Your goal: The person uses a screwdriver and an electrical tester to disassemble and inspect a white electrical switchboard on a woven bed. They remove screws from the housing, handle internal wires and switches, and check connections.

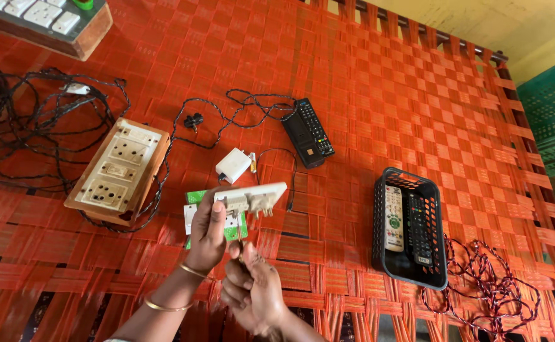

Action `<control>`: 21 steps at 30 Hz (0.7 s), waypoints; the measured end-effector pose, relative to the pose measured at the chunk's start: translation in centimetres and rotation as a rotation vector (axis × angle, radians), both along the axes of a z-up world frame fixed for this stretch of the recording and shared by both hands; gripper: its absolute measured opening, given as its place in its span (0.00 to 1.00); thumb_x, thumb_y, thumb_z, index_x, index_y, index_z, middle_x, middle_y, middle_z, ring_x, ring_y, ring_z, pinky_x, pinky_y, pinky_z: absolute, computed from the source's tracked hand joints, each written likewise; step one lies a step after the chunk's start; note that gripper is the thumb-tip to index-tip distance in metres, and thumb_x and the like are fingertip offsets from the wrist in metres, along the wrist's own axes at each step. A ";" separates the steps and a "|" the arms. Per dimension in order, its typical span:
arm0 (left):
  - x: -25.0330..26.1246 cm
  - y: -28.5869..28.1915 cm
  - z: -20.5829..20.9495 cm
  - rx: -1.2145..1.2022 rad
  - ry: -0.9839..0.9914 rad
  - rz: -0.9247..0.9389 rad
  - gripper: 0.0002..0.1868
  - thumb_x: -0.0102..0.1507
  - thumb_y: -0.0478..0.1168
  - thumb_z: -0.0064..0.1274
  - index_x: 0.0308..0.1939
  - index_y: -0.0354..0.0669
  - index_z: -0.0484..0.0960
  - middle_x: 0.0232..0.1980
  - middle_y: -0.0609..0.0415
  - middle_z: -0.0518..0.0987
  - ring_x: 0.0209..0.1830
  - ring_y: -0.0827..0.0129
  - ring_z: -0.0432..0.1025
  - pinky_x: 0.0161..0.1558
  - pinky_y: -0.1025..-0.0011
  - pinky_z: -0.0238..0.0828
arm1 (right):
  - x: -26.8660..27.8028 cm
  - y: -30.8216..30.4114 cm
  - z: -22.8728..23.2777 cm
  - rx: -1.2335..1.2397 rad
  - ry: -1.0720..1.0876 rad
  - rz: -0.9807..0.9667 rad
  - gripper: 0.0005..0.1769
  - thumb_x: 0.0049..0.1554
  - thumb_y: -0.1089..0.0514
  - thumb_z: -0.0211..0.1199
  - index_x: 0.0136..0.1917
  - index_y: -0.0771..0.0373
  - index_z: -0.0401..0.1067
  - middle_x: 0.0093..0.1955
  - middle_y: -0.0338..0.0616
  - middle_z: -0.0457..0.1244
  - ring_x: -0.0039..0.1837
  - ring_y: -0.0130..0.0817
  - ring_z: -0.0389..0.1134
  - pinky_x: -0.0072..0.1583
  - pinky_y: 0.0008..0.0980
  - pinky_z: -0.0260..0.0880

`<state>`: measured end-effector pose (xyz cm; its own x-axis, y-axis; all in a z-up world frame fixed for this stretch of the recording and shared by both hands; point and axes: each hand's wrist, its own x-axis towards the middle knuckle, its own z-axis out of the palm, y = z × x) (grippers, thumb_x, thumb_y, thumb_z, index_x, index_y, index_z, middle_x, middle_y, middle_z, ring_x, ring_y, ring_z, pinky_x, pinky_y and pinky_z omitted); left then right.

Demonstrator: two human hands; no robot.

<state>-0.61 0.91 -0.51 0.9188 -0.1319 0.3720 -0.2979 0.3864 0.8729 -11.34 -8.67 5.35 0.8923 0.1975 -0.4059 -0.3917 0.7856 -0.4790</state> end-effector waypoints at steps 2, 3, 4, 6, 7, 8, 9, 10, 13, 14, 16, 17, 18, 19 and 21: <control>-0.2 -0.3 -0.7 -0.116 0.225 -0.017 0.23 0.78 0.51 0.37 0.65 0.36 0.74 0.47 0.54 0.76 0.35 0.75 0.67 0.33 0.75 0.65 | 1.1 -1.1 -0.1 -0.018 0.046 0.062 0.18 0.68 0.40 0.48 0.50 0.55 0.66 0.25 0.27 0.44 0.25 0.21 0.41 0.30 0.24 0.44; -0.3 -0.4 -1.1 -0.175 0.339 -0.025 0.24 0.77 0.51 0.38 0.67 0.36 0.74 0.43 0.53 0.76 0.27 0.73 0.66 0.23 0.74 0.63 | 1.6 -1.9 -0.1 -0.027 0.070 0.093 0.18 0.68 0.41 0.49 0.50 0.56 0.66 0.26 0.27 0.44 0.25 0.21 0.42 0.30 0.24 0.44; 0.1 -0.5 -1.3 -0.145 0.343 0.032 0.23 0.77 0.51 0.37 0.64 0.37 0.74 0.45 0.54 0.77 0.32 0.75 0.69 0.30 0.75 0.69 | 1.8 -2.6 -0.1 -0.085 -0.055 0.087 0.18 0.68 0.42 0.50 0.50 0.57 0.66 0.27 0.27 0.45 0.25 0.21 0.42 0.30 0.25 0.45; 1.5 -0.8 -1.6 -0.084 0.345 0.142 0.22 0.75 0.52 0.35 0.60 0.39 0.72 0.48 0.57 0.77 0.43 0.78 0.74 0.43 0.77 0.79 | 1.9 -4.3 0.1 -0.203 -0.310 0.072 0.17 0.69 0.44 0.51 0.50 0.60 0.67 0.28 0.27 0.47 0.27 0.20 0.44 0.29 0.25 0.45; 1.7 -0.9 -1.8 -0.049 0.326 0.107 0.21 0.76 0.50 0.36 0.61 0.38 0.72 0.48 0.56 0.77 0.44 0.78 0.73 0.44 0.77 0.78 | 2.1 -5.2 0.2 -0.253 -0.298 -0.035 0.17 0.67 0.45 0.51 0.50 0.60 0.67 0.29 0.29 0.50 0.27 0.21 0.45 0.30 0.25 0.46; 1.6 -0.9 -2.0 -0.012 0.311 0.077 0.20 0.76 0.49 0.37 0.62 0.37 0.71 0.48 0.56 0.76 0.44 0.78 0.72 0.44 0.77 0.77 | 2.0 -5.9 0.3 -0.301 -0.281 -0.137 0.17 0.66 0.45 0.52 0.50 0.61 0.67 0.30 0.31 0.52 0.28 0.21 0.46 0.30 0.26 0.46; 1.4 -1.0 -2.3 0.024 0.296 0.047 0.19 0.77 0.48 0.38 0.63 0.37 0.71 0.48 0.55 0.76 0.45 0.78 0.71 0.45 0.77 0.76 | 2.0 -6.7 0.4 -0.349 -0.263 -0.238 0.16 0.64 0.46 0.52 0.50 0.61 0.67 0.31 0.33 0.54 0.28 0.22 0.47 0.30 0.26 0.47; 1.0 -1.4 -2.4 0.046 0.389 -0.023 0.19 0.75 0.47 0.38 0.62 0.38 0.71 0.45 0.55 0.75 0.43 0.78 0.72 0.44 0.76 0.80 | 2.1 -7.6 0.5 -0.383 -0.310 -0.283 0.16 0.65 0.46 0.52 0.51 0.62 0.67 0.30 0.33 0.54 0.28 0.22 0.47 0.30 0.26 0.47; -1.3 -4.1 -2.2 0.136 0.602 -0.223 0.18 0.71 0.46 0.40 0.60 0.41 0.70 0.41 0.56 0.75 0.40 0.78 0.75 0.41 0.75 0.85 | 2.4 -9.7 0.7 -0.432 -0.413 -0.393 0.14 0.67 0.49 0.53 0.53 0.63 0.67 0.28 0.32 0.53 0.28 0.21 0.48 0.30 0.25 0.47; -2.2 -4.6 -1.9 0.185 0.626 -0.285 0.17 0.69 0.45 0.40 0.59 0.42 0.69 0.42 0.55 0.77 0.40 0.78 0.77 0.41 0.74 0.83 | 2.5 -10.2 0.7 -0.412 -0.428 -0.415 0.13 0.68 0.51 0.53 0.54 0.63 0.68 0.28 0.32 0.53 0.27 0.22 0.48 0.31 0.24 0.47; -3.2 -5.0 -1.4 0.225 0.641 -0.357 0.17 0.69 0.43 0.42 0.59 0.41 0.67 0.43 0.55 0.78 0.39 0.77 0.77 0.39 0.74 0.82 | 2.8 -10.6 0.4 -0.406 -0.430 -0.448 0.11 0.68 0.54 0.53 0.54 0.64 0.69 0.27 0.32 0.53 0.27 0.21 0.49 0.31 0.23 0.46; -3.5 -5.1 -1.0 0.216 0.634 -0.368 0.16 0.70 0.42 0.43 0.59 0.39 0.66 0.43 0.56 0.77 0.38 0.76 0.75 0.37 0.75 0.82 | 3.0 -10.7 0.2 -0.419 -0.417 -0.460 0.10 0.68 0.56 0.53 0.53 0.64 0.70 0.27 0.32 0.54 0.27 0.20 0.49 0.30 0.23 0.46; -3.7 -5.2 -0.5 0.206 0.621 -0.375 0.16 0.71 0.41 0.44 0.59 0.37 0.65 0.42 0.56 0.75 0.37 0.75 0.73 0.36 0.75 0.82 | 3.3 -10.7 0.0 -0.432 -0.408 -0.468 0.09 0.68 0.57 0.53 0.53 0.65 0.70 0.27 0.32 0.54 0.26 0.20 0.49 0.29 0.22 0.46; -3.8 -4.9 0.1 0.435 0.580 -0.389 0.16 0.70 0.42 0.45 0.59 0.39 0.67 0.39 0.54 0.78 0.33 0.71 0.74 0.33 0.72 0.80 | 3.4 -10.7 -0.2 -0.516 -0.375 -0.468 0.08 0.68 0.58 0.53 0.52 0.64 0.71 0.27 0.32 0.54 0.26 0.19 0.49 0.29 0.22 0.46; -3.3 -4.0 1.7 0.894 0.468 -0.404 0.17 0.69 0.44 0.46 0.60 0.42 0.70 0.32 0.50 0.83 0.27 0.62 0.77 0.28 0.66 0.75 | 3.9 -10.5 -0.6 -0.680 -0.319 -0.470 0.07 0.67 0.60 0.54 0.51 0.63 0.72 0.27 0.31 0.54 0.27 0.19 0.49 0.29 0.21 0.46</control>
<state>-3.95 -3.05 1.22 0.7721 -0.5056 -0.3850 0.1440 -0.4508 0.8809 -7.42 -19.14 4.74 0.9110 -0.4119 -0.0202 0.1318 0.3372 -0.9322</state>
